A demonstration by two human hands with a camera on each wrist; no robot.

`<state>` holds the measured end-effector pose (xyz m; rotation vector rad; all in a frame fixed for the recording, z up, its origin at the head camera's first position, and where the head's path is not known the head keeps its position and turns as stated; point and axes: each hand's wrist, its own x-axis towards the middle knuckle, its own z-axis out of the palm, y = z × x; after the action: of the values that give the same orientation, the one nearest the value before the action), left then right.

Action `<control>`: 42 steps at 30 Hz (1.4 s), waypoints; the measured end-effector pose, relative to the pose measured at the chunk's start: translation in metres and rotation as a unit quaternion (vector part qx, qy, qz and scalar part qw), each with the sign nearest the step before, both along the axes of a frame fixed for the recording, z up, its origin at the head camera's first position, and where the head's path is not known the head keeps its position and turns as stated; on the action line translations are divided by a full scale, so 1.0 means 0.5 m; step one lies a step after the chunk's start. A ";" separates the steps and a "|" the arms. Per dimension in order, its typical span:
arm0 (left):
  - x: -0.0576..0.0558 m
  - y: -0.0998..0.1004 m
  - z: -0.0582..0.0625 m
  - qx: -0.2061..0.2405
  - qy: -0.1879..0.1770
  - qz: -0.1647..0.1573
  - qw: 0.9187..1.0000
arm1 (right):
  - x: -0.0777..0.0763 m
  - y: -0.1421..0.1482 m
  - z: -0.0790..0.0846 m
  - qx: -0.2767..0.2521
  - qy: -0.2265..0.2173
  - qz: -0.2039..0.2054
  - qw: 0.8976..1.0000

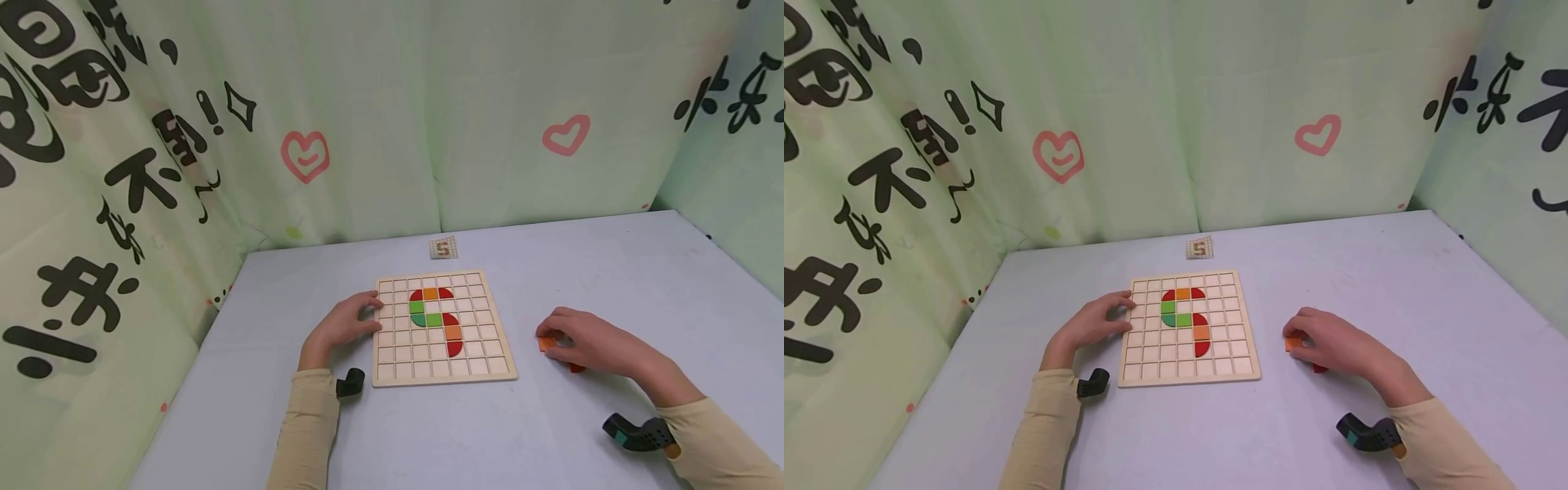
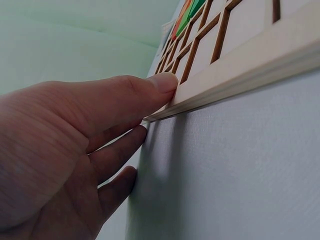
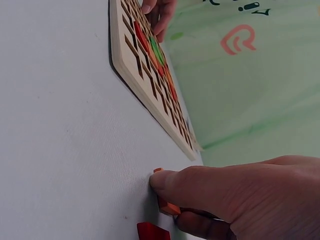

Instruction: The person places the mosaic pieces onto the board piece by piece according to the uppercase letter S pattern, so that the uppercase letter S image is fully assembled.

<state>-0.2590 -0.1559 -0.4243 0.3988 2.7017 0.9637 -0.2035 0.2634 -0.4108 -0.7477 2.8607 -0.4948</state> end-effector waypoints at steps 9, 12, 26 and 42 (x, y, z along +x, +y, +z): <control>-0.004 0.000 -0.005 -0.002 -0.003 0.003 1.000 | 0.003 -0.003 0.002 -0.002 0.000 0.002 1.000; -0.004 -0.001 -0.005 -0.003 0.001 0.000 1.000 | 0.004 -0.003 0.003 -0.004 0.001 0.004 1.000; -0.002 0.000 -0.004 -0.003 0.005 0.001 1.000 | 0.003 -0.011 0.004 0.014 0.014 0.014 1.000; -0.001 0.002 -0.002 -0.004 0.002 0.004 1.000 | 0.012 -0.126 0.025 -0.032 0.028 0.031 0.999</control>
<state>-0.2596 -0.1548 -0.4252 0.3886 2.7117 0.9563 -0.1973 0.2002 -0.3983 -0.8707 2.8746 -0.5689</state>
